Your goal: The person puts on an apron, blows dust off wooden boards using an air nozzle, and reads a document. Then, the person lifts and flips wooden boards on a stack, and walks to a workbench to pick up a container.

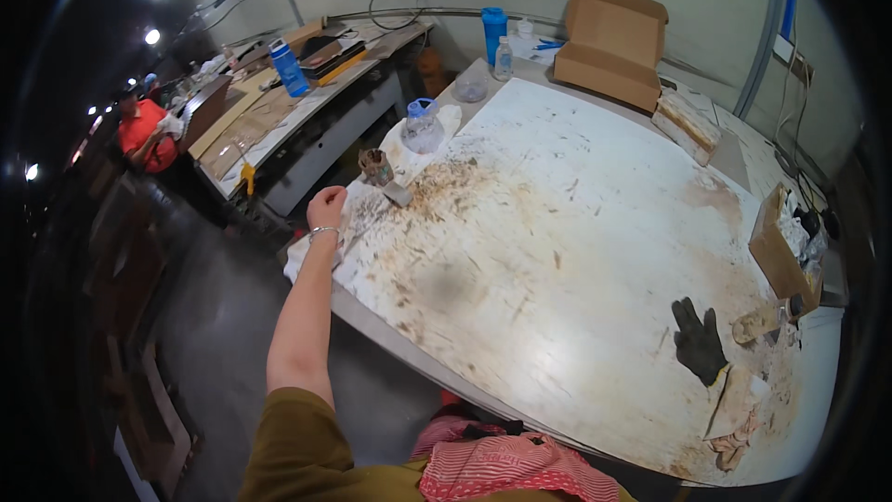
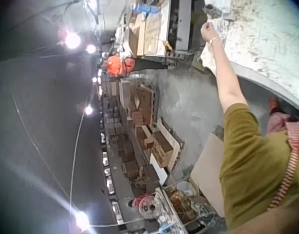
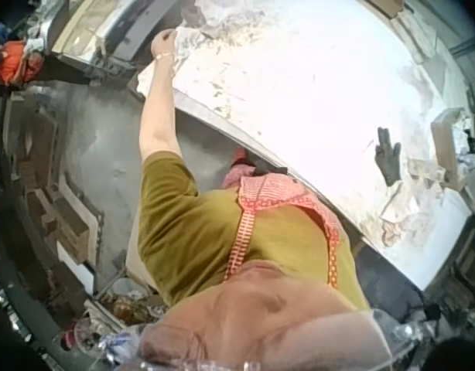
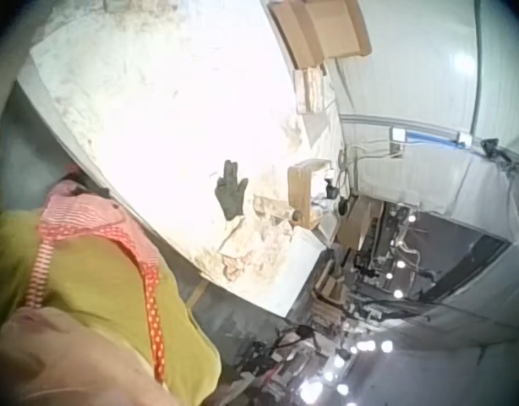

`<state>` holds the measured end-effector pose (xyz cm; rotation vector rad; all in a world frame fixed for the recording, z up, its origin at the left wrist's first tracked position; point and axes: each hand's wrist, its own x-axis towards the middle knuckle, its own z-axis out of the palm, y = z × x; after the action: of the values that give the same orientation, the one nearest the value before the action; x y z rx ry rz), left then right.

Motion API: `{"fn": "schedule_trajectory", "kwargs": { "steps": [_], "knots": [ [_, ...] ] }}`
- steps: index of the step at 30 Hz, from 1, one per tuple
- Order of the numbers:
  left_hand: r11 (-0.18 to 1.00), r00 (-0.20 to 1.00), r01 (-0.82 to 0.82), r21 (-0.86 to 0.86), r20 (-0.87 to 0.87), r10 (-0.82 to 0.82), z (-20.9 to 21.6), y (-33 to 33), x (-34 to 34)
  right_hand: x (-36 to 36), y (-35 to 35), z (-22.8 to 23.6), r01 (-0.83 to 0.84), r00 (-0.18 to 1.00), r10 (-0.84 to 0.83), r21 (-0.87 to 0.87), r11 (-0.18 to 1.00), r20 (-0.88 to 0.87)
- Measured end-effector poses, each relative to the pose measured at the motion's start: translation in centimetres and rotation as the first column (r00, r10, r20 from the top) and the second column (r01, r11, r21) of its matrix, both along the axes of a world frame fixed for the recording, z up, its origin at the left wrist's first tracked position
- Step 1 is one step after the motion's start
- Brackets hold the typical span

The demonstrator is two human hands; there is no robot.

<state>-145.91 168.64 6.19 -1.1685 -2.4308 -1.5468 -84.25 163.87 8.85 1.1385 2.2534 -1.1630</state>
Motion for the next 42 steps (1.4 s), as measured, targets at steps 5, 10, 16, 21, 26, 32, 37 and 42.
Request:
{"fn": "schedule_trajectory", "kwargs": {
  "steps": [5, 10, 16, 21, 26, 32, 37, 42],
  "knots": [
    [0.966, 0.998, 0.056, -0.252, 0.026, -0.051, -3.7, 7.3, -5.2, -5.1, -0.8, 0.5, 0.040, 0.992, -0.025, -0.123, 0.992, 0.124],
    [0.936, 0.983, 0.161, -0.312, 0.140, -0.122, -2.3, 9.5, -4.2, -8.1, -1.9, 1.2, 0.076, 0.978, -0.029, -0.220, 0.972, 0.207],
    [0.930, 0.919, 0.312, -0.197, -0.186, -0.348, -3.3, 9.2, -3.9, -9.5, -3.1, 1.2, 0.097, 0.966, -0.014, -0.314, 0.945, 0.256],
    [0.924, 0.890, 0.362, -0.127, -0.248, -0.383, -3.8, 9.1, -3.9, -9.9, -3.7, 1.0, 0.099, 0.965, 0.001, -0.370, 0.924, 0.262],
    [0.926, 0.890, 0.360, -0.116, -0.254, -0.378, -3.7, 9.2, -3.7, -9.8, -4.7, 0.9, 0.079, 0.968, 0.031, -0.422, 0.903, 0.248],
    [0.755, 0.734, 0.656, 0.020, 0.215, -0.644, -3.7, 9.3, -7.5, -10.4, -6.3, 2.7, -0.031, 0.977, 0.133, -0.506, 0.862, 0.167],
    [0.666, 0.564, 0.745, 0.037, 0.498, -0.659, -3.2, 10.8, -10.0, -14.3, -4.2, 6.0, 0.019, 0.995, 0.027, -0.448, 0.894, 0.096],
    [0.651, 0.613, 0.754, -0.083, 0.444, -0.653, -4.8, 9.9, -13.1, -30.1, 5.5, 7.5, -0.012, 0.971, 0.030, 0.076, 0.997, -0.237]
  ]
}}
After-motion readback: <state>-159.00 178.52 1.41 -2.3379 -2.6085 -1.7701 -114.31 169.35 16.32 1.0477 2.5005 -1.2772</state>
